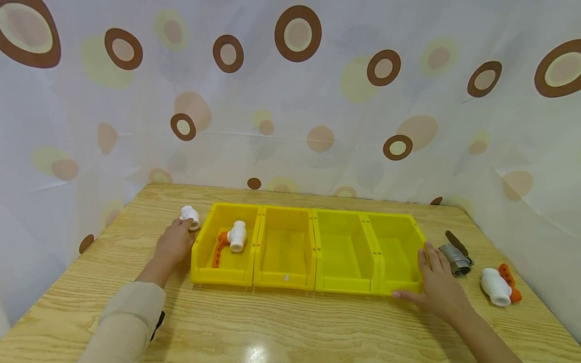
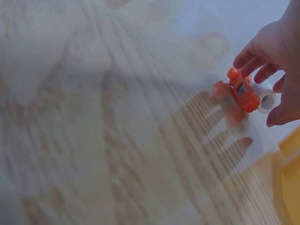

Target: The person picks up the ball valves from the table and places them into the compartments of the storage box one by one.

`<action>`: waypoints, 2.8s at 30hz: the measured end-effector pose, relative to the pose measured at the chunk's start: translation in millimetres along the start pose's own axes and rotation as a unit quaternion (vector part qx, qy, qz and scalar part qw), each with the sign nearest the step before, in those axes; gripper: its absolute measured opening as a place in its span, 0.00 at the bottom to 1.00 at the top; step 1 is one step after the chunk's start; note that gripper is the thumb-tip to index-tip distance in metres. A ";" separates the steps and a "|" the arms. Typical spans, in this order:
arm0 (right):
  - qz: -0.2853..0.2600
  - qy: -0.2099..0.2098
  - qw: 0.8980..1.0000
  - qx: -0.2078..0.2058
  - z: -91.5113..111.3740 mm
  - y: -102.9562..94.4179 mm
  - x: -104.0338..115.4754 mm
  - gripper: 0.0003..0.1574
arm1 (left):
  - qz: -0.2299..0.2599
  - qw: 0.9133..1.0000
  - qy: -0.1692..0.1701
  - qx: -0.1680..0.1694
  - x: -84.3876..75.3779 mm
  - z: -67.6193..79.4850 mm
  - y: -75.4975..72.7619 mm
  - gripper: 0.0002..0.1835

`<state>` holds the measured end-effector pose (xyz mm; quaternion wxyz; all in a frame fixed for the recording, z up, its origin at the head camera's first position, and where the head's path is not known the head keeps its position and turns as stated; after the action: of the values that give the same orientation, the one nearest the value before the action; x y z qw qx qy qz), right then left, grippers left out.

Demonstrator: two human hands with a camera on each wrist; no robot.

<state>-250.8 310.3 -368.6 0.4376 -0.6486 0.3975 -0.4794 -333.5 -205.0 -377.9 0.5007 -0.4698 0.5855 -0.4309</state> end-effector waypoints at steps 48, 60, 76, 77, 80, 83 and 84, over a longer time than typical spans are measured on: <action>0.002 -0.005 1.000 0.000 0.2 -0.7 0.8 0.74 | -0.019 0.999 0.005 0.050 -0.1 8.2 2.4 0.21; 0.001 0.002 1.000 0.006 -0.2 1.5 -2.1 0.74 | -0.037 0.998 0.007 0.057 0.4 8.7 2.9 0.26; 0.000 -0.002 1.000 0.005 -1.6 0.5 -0.8 0.74 | -0.048 0.998 0.018 0.047 1.4 10.9 1.7 0.26; 0.000 -0.003 1.000 0.004 -1.4 0.1 -0.3 0.74 | -0.047 0.998 0.019 0.045 1.4 11.1 1.7 0.26; -0.002 -0.003 1.000 0.001 -0.8 -1.1 1.5 0.73 | -0.044 0.998 0.019 0.041 1.9 11.4 1.4 0.25; -0.003 -0.003 1.000 0.001 -0.2 -1.3 2.4 0.73 | -0.042 0.998 0.019 0.039 1.9 12.7 -0.5 0.24; -0.004 -0.003 1.000 0.001 -0.1 -1.3 2.4 0.73 | -0.042 0.998 0.019 0.040 1.7 13.4 -1.2 0.24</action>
<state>-250.2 308.5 -366.6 0.4377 -0.6509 0.3932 -0.4798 -320.2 -207.3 -378.8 0.4893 -0.4655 0.5571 -0.4833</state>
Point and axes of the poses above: each hand's wrist, its own z-axis away from the middle knuckle, its own y-axis out of the palm, x = y × z, the point moved 7 cm from there along -z, towards the middle knuckle, and after that the axes turned 10 degrees about -z, right-handed, at the moved point
